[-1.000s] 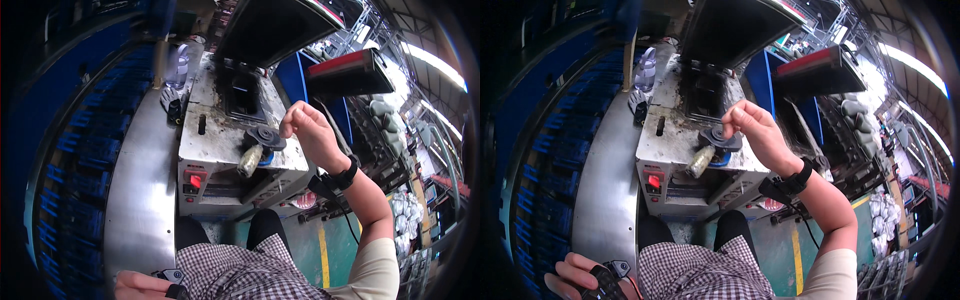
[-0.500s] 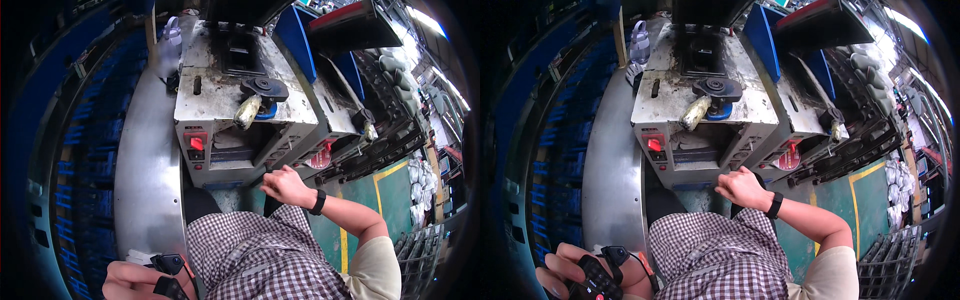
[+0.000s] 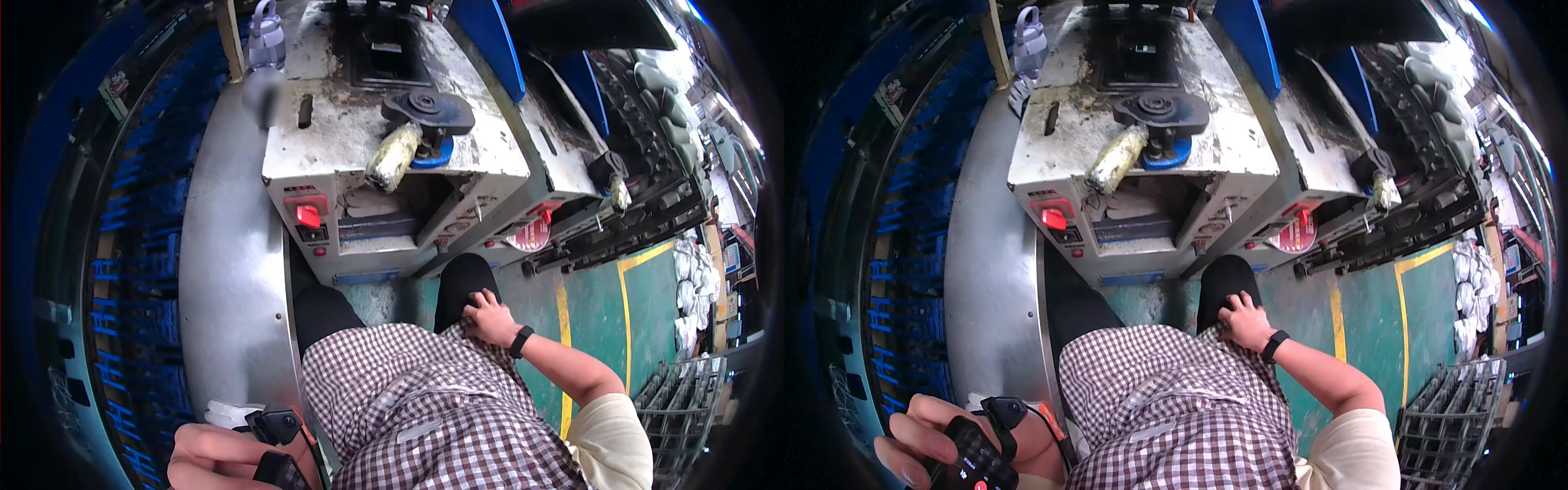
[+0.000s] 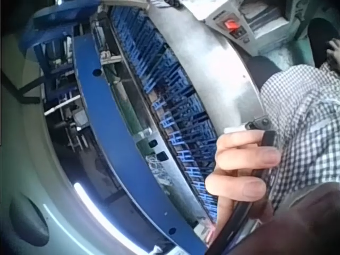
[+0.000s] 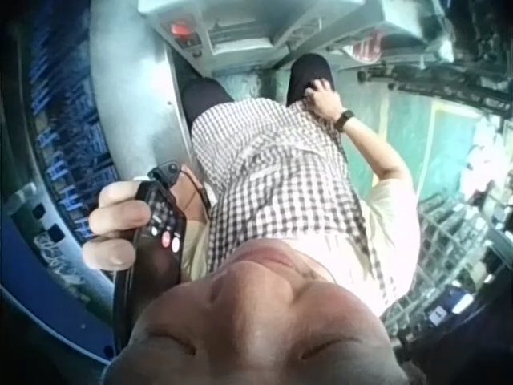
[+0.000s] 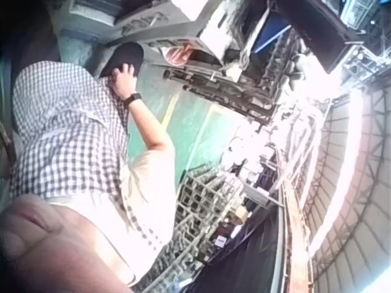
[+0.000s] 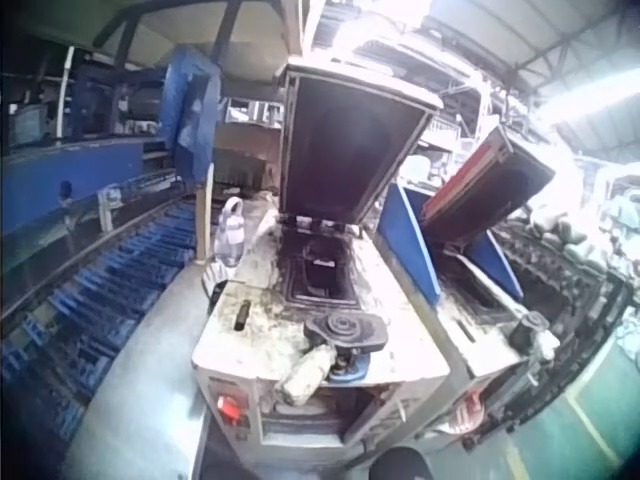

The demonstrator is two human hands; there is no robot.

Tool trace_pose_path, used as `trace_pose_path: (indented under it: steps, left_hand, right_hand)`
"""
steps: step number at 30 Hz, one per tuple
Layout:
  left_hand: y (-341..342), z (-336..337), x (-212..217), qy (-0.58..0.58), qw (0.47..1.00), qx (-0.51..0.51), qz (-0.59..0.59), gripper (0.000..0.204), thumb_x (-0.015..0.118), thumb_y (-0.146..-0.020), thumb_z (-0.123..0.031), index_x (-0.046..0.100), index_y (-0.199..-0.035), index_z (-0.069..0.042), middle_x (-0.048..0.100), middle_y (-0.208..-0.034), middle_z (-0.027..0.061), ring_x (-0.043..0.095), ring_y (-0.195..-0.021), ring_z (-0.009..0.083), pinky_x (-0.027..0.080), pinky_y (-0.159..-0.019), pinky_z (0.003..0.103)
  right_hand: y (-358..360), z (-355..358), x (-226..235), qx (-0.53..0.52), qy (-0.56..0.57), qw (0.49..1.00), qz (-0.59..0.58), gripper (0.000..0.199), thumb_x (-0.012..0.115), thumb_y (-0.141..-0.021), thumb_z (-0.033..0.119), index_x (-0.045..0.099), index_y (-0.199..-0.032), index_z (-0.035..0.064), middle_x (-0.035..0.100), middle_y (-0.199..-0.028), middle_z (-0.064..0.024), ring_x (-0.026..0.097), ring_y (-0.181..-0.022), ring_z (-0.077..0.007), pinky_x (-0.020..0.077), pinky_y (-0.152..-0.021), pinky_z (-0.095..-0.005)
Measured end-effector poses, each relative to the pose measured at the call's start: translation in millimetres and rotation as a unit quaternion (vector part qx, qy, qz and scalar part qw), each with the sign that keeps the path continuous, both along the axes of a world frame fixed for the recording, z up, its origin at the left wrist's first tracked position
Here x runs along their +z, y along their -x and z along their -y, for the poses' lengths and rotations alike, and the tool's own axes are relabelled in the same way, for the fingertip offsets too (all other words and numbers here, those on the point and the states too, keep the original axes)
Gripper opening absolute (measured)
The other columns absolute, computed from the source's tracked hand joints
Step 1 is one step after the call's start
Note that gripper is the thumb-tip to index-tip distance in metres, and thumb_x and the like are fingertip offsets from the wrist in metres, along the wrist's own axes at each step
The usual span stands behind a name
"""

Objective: The recorder operates a shoe manufacturing machine by inserting and removing small components and adjusting settings.

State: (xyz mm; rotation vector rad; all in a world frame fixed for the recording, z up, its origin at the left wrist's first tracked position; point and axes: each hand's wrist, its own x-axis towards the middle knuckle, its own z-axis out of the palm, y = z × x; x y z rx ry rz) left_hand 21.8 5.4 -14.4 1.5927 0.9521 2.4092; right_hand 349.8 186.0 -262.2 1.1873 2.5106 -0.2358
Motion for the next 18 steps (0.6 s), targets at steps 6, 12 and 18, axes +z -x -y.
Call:
trace_pose_path:
  steps: [6,12,18]
  left_hand:
    - [-5,-7,-1,0.004,0.999,-0.035,-0.002,0.019,0.054,-0.09,-0.017,0.044,-0.103,-0.01,0.05,-0.09,0.021,0.051,-0.072,0.0304,0.052,-0.059,0.038]
    - [-3,4,8,0.125,0.987,-0.102,-0.006,0.025,0.055,-0.089,-0.021,0.045,-0.11,-0.012,0.05,-0.1,0.0185,0.052,-0.079,0.0324,0.053,-0.066,0.043]
    - [17,-19,-22,0.007,0.968,-0.246,0.047,0.03,0.075,-0.075,-0.011,0.047,-0.085,-0.009,0.048,-0.075,0.0102,0.049,-0.062,0.0205,0.052,-0.054,0.025]
  right_hand:
    - [-22,-27,7,-0.205,-0.065,0.967,-0.14,0.014,0.06,-0.078,0.013,0.053,-0.09,0.01,0.064,-0.081,-0.0137,0.062,-0.08,-0.0345,0.0486,-0.069,-0.0455]
    - [-54,-73,14,-0.189,-0.126,0.948,-0.223,0.045,0.065,-0.076,0.007,0.049,-0.118,0.0114,0.061,-0.1,-0.0104,0.061,-0.095,-0.0275,0.048,-0.08,-0.0407]
    - [32,-71,72,-0.193,-0.114,0.885,-0.407,0.032,0.056,-0.085,0.008,0.053,-0.117,0.0081,0.064,-0.084,-0.0101,0.064,-0.076,-0.0241,0.0492,-0.07,-0.0329]
